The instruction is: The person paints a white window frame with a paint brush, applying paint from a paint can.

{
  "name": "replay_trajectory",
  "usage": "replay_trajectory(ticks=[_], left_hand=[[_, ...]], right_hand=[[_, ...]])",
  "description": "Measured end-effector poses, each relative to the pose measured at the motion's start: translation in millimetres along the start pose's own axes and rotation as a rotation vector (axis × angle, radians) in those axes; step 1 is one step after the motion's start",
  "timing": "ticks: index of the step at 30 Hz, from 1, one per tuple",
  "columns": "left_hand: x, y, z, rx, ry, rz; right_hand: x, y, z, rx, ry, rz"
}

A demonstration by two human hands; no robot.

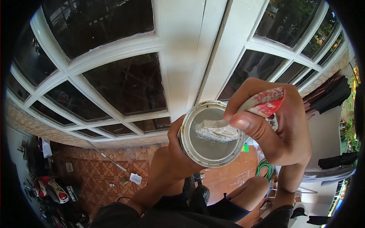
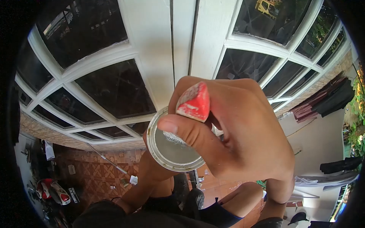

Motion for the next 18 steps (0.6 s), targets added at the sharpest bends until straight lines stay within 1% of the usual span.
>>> replay_trajectory(ticks=[2,5,10,18], left_hand=[[0,3,-1,-0.031,0.023,-0.034],[-3,6,0,-0.04,0.027,-0.004],[-3,10,3,-0.036,-0.051,0.01],[-7,16,1,-0.055,0.004,0.032]], right_hand=[[-5,-2,-2,0.042,0.023,0.025],[-8,-4,-6,0.082,0.071,0.043],[-9,-6,-8,0.173,0.155,0.133],[-9,-3,-9,0.187,0.133,0.183]])
Point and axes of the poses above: each hand's wrist, its own y-axis away from the middle knuckle, its own z-axis out of the back of the hand, x = y × z, the point moved 1 cm from there along -y, towards the middle knuckle, and after that the axes turned 1 degree about -x, right-handed, at the moved point
